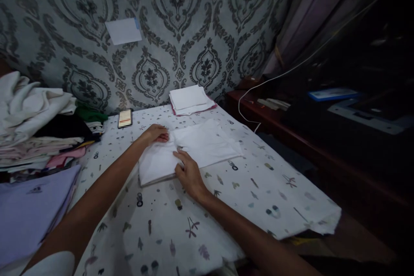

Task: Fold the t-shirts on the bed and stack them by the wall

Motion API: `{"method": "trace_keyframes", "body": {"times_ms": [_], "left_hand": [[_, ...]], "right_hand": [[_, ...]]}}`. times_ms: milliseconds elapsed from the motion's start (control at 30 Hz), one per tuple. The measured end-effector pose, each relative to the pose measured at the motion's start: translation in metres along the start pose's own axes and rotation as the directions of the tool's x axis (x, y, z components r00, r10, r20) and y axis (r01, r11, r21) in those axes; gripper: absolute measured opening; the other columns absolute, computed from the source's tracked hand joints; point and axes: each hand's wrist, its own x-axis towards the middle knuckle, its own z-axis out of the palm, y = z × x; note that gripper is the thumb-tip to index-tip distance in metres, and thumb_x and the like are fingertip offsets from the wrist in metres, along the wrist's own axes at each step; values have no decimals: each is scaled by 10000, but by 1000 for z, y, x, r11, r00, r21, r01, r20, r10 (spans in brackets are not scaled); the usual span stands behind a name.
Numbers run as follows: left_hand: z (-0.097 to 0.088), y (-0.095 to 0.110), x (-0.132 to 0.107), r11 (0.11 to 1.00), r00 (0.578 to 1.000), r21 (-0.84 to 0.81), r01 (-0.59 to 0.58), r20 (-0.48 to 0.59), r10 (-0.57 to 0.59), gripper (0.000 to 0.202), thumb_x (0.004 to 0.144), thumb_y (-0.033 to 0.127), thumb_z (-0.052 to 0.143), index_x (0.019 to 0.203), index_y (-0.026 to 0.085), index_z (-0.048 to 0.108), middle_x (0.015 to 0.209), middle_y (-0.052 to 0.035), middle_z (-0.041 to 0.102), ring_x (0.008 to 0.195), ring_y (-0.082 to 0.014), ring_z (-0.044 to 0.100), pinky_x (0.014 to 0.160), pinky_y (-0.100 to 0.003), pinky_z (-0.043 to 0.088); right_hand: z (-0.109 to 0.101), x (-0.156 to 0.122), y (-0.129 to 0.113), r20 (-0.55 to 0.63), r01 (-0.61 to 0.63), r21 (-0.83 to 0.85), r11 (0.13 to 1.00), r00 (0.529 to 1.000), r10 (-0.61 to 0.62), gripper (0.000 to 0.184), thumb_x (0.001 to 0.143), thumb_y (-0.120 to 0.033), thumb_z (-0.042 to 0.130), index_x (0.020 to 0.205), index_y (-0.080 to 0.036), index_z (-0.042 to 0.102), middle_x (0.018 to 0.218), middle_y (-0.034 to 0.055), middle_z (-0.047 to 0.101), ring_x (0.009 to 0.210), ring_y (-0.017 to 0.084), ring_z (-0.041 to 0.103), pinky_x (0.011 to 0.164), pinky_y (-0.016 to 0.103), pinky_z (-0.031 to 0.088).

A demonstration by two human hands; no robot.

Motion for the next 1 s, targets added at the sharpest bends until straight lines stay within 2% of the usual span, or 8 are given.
{"method": "trace_keyframes", "body": {"times_ms": [67, 200, 300, 433, 500, 633, 800, 1000], "left_hand": [[3, 0, -2, 1000, 1000, -20, -19, 9, 20, 166, 735, 168, 718, 860, 119, 620, 704, -59, 683, 662, -156, 673, 725, -321, 583], [-2, -1, -12, 995, 996, -53, -85, -12, 85, 292, 774, 148, 646, 1060, 143, 587, 831, -65, 714, 784, -166, 699, 815, -343, 570], [-14, -11, -33, 959, 967, 168, -226, -77, 242, 264, 834, 188, 565, 1095, 165, 595, 992, -89, 719, 942, -196, 688, 918, -383, 535], [-14, -48, -78, 616, 871, 710, -342, -7, 492, 377, 930, 324, 445, 1234, 159, 597, 1341, -164, 610, 1293, -284, 531, 1127, -465, 369], [-3, -70, -98, 479, 860, 810, -338, 59, 508, 515, 951, 407, 421, 1376, 126, 503, 1498, -199, 458, 1437, -312, 361, 1194, -498, 253], [21, -103, -120, 352, 847, 860, -369, 155, 509, 707, 965, 572, 360, 1511, 123, 320, 1588, -206, 290, 1508, -303, 177, 1225, -531, 144], [18, -111, -129, 360, 844, 841, -403, 190, 501, 746, 954, 645, 320, 1536, 180, 293, 1620, -147, 229, 1515, -262, 159, 1236, -462, 150], [-16, -84, -102, 501, 918, 810, -304, 109, 381, 657, 993, 540, 265, 1506, 140, 365, 1599, -140, 298, 1500, -232, 227, 1231, -425, 167]], "right_hand": [[-3, 0, 6, 13, -1, -56, 998, 1000, 2, 498, 759, -126, 482, 1220, -146, 671, 1328, 127, 601, 1162, 240, 599, 1011, 401, 489], [-16, -3, 5, 77, -18, -168, 986, 997, 32, 437, 786, -128, 495, 1190, -155, 660, 1190, 100, 643, 848, 186, 649, 862, 369, 541], [-30, -3, -9, 42, 33, -321, 947, 999, -21, 351, 849, -172, 501, 1159, -173, 664, 1243, 100, 601, 826, 176, 639, 819, 351, 534], [-20, 17, -29, 75, 215, -349, 912, 977, -202, 354, 936, -160, 389, 1157, -174, 665, 1169, 102, 642, 1037, 205, 626, 926, 345, 505], [-1, 37, -32, 178, 284, -362, 888, 956, -234, 392, 956, -156, 360, 1247, -143, 623, 1251, 124, 635, 1217, 206, 557, 1046, 353, 442], [38, 79, -25, 375, 278, -533, 799, 924, -71, 435, 976, -179, 364, 1360, -66, 533, 1455, 184, 509, 1404, 227, 404, 1170, 396, 300], [47, 110, -11, 409, 286, -561, 777, 912, -41, 480, 959, -134, 360, 1405, 8, 467, 1523, 232, 400, 1462, 272, 305, 1198, 452, 207], [39, 129, -4, 412, 256, -524, 813, 911, -21, 486, 958, -98, 316, 1405, -32, 494, 1486, 161, 483, 1406, 210, 410, 1180, 348, 276]]}}
